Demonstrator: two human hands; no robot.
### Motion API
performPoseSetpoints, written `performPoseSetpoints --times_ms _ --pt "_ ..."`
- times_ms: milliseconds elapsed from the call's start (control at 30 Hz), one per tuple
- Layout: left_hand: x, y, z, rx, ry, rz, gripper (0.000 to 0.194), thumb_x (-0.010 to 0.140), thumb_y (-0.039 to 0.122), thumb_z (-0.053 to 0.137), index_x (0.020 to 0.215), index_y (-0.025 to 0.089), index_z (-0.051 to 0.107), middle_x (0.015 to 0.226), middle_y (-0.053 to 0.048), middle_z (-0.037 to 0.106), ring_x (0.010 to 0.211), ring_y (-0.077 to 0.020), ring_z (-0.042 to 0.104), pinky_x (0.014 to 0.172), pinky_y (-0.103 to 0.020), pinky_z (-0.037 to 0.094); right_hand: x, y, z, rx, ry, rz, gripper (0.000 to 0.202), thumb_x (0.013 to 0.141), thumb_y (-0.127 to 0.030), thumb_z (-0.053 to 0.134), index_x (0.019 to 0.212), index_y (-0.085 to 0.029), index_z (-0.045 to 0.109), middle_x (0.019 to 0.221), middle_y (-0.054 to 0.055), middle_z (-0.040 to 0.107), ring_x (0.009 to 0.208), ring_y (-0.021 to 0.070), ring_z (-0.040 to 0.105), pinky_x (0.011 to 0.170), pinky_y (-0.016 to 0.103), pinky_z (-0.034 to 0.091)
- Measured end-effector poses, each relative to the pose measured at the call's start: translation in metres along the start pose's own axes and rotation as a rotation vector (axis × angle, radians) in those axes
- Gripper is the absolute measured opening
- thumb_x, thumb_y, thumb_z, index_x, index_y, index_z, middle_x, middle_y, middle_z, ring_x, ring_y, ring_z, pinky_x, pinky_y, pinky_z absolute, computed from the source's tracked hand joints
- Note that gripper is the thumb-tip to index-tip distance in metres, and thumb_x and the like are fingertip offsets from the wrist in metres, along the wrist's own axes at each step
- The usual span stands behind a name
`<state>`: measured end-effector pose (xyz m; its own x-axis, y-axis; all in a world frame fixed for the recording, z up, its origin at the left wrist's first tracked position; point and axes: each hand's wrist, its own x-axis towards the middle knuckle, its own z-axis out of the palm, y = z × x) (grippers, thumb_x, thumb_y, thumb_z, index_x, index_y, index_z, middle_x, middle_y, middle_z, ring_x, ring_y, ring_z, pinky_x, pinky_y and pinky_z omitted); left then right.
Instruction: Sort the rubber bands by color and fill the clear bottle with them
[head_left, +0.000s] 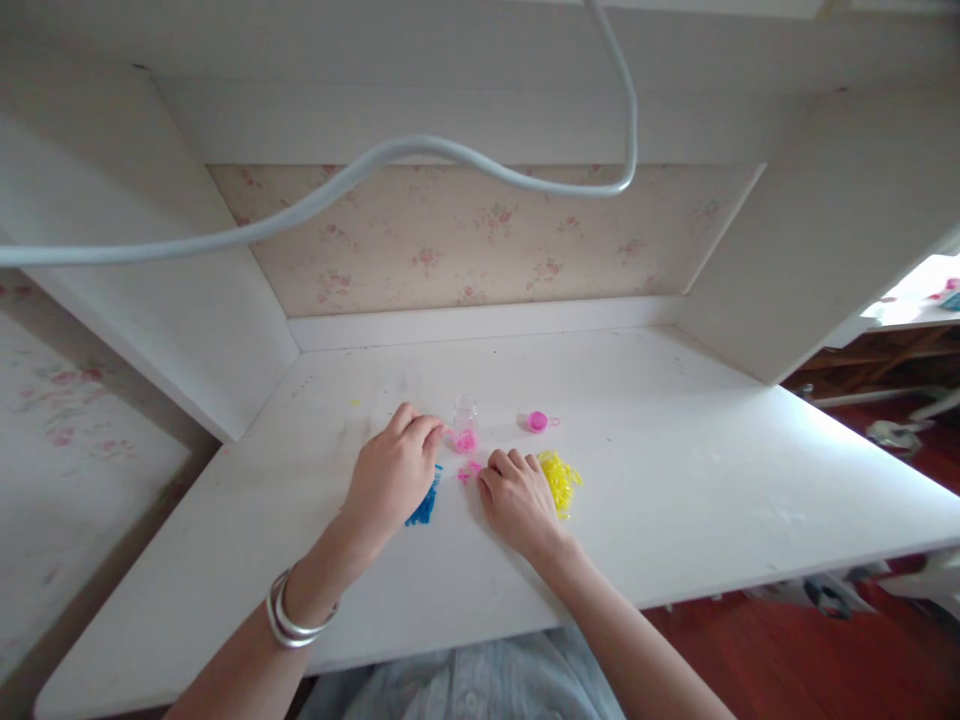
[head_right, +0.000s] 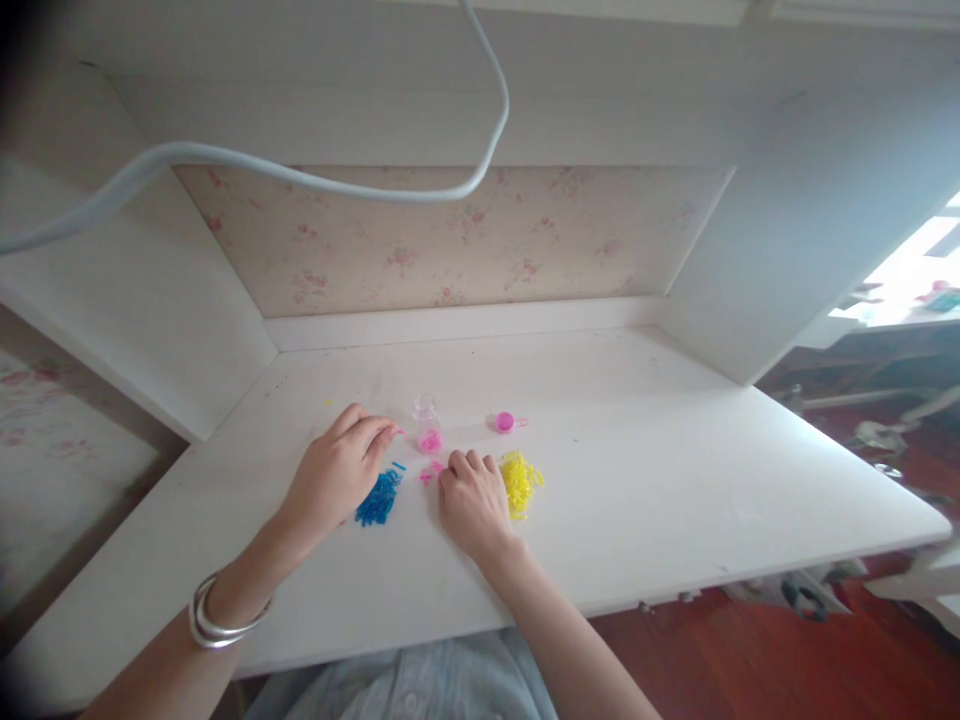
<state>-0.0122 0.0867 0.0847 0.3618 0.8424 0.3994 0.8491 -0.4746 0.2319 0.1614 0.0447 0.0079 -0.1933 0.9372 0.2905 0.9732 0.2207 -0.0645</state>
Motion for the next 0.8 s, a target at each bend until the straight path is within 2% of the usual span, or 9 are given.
performPoseSetpoints --times_ms 100,167,367,600,800 --pt "0.018 0.006 -0.012 0.018 0.085 0.031 0.026 0.095 0.032 0.039 0.098 0.023 0.063 0.095 -0.002 0.058 0.082 -0.0127 0.061 0.073 -0.022 0.044 0.000 0.002 0.001 -0.005 -0.016 -0.019 0.026 0.094 -0.025 0.042 0.082 -0.020 0.065 0.089 0.006 0.058 0.083 0.0193 0.048 0.072 0.034 0.029" --pt "0.028 0.010 -0.014 0.057 0.104 0.039 0.025 0.095 0.032 0.039 0.098 0.023 0.063 0.095 -0.002 0.058 0.081 -0.0130 0.061 0.070 -0.022 0.043 0.000 0.003 0.000 -0.006 -0.020 -0.030 0.023 0.094 -0.023 0.042 0.085 -0.020 0.064 0.091 0.006 0.058 0.084 0.0197 0.047 0.072 0.034 0.029" --pt "0.049 0.015 -0.003 0.155 0.021 0.061 0.026 0.095 0.033 0.038 0.097 0.025 0.062 0.098 -0.001 0.058 0.077 -0.0131 0.061 0.064 -0.024 0.040 -0.003 0.003 -0.003 0.068 0.033 0.024 0.026 0.098 -0.024 0.035 0.095 -0.021 0.061 0.093 0.006 0.056 0.085 0.0191 0.048 0.074 0.032 0.030" --pt "0.051 0.010 0.007 0.180 -0.055 0.074 0.029 0.096 0.033 0.036 0.092 0.025 0.064 0.094 -0.001 0.058 0.076 -0.0127 0.060 0.062 -0.024 0.039 -0.005 0.002 -0.003 0.240 0.081 0.093 0.026 0.097 -0.025 0.037 0.088 -0.019 0.060 0.092 0.005 0.056 0.086 0.0178 0.049 0.075 0.031 0.033" --pt "0.042 0.002 0.008 0.091 0.045 0.057 0.025 0.095 0.030 0.038 0.096 0.025 0.063 0.095 0.000 0.059 0.079 -0.0126 0.060 0.067 -0.023 0.041 -0.005 0.005 0.000 0.396 0.127 0.102 0.023 0.095 -0.026 0.042 0.084 -0.020 0.061 0.091 0.005 0.057 0.085 0.0175 0.050 0.076 0.031 0.036"
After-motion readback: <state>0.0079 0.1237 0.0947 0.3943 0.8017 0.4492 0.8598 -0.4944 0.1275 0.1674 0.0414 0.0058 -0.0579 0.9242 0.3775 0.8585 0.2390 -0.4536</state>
